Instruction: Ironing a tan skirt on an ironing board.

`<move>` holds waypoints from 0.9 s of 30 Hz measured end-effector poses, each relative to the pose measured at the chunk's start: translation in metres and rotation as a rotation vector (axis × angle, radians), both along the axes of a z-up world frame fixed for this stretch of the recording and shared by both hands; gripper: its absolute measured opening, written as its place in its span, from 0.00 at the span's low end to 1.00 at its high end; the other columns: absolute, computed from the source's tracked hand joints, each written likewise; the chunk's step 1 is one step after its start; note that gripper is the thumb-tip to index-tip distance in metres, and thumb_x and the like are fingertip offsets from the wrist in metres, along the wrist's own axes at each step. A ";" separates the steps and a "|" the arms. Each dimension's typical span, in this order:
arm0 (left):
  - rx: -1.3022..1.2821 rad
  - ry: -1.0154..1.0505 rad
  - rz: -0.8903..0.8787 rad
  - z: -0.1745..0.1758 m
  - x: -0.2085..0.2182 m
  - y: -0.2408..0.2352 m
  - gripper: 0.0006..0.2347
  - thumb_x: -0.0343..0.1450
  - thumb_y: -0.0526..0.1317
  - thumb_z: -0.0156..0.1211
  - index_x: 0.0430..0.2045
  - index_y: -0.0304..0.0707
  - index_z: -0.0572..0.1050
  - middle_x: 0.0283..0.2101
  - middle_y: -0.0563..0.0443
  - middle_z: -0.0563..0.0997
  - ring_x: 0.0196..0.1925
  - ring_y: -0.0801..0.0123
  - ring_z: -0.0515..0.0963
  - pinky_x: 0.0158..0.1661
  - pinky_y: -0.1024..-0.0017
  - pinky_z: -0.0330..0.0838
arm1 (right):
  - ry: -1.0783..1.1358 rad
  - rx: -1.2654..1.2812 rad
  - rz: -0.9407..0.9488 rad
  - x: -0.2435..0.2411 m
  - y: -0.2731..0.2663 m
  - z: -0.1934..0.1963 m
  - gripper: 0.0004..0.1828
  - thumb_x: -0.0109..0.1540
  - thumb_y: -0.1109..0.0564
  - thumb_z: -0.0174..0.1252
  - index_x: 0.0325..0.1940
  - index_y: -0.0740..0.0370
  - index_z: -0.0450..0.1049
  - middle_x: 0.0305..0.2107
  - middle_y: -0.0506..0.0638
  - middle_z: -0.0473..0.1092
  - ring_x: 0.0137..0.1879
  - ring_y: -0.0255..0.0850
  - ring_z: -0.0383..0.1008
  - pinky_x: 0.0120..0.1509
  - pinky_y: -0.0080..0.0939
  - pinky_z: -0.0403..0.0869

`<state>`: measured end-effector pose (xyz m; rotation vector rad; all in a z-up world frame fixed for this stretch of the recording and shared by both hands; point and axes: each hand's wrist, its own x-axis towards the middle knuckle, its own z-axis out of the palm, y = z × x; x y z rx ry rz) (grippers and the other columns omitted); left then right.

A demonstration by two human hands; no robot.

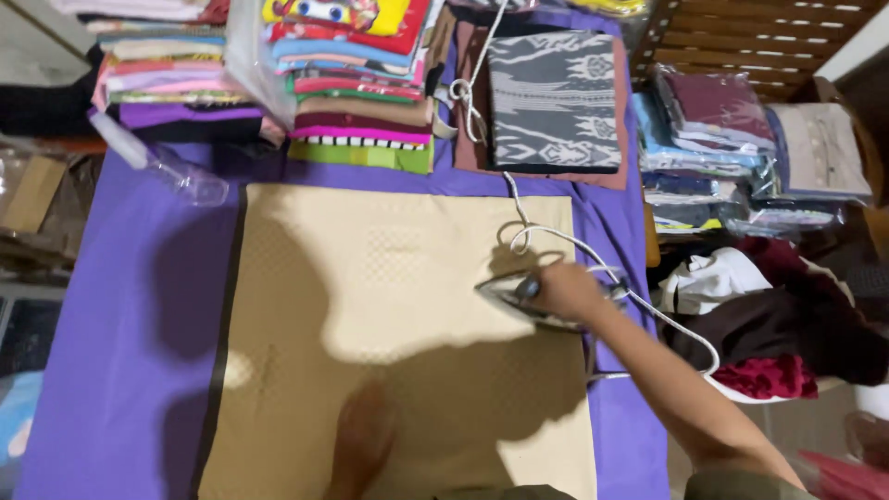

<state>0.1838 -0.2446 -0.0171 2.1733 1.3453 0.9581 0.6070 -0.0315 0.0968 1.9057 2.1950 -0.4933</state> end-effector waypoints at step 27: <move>-0.067 0.279 0.332 -0.036 0.105 0.346 0.23 0.75 0.43 0.46 0.68 0.39 0.64 0.74 0.51 0.61 0.77 0.59 0.55 0.73 0.54 0.41 | 0.235 0.065 0.356 -0.054 0.148 -0.016 0.24 0.47 0.40 0.68 0.44 0.49 0.81 0.31 0.58 0.78 0.37 0.56 0.79 0.42 0.56 0.77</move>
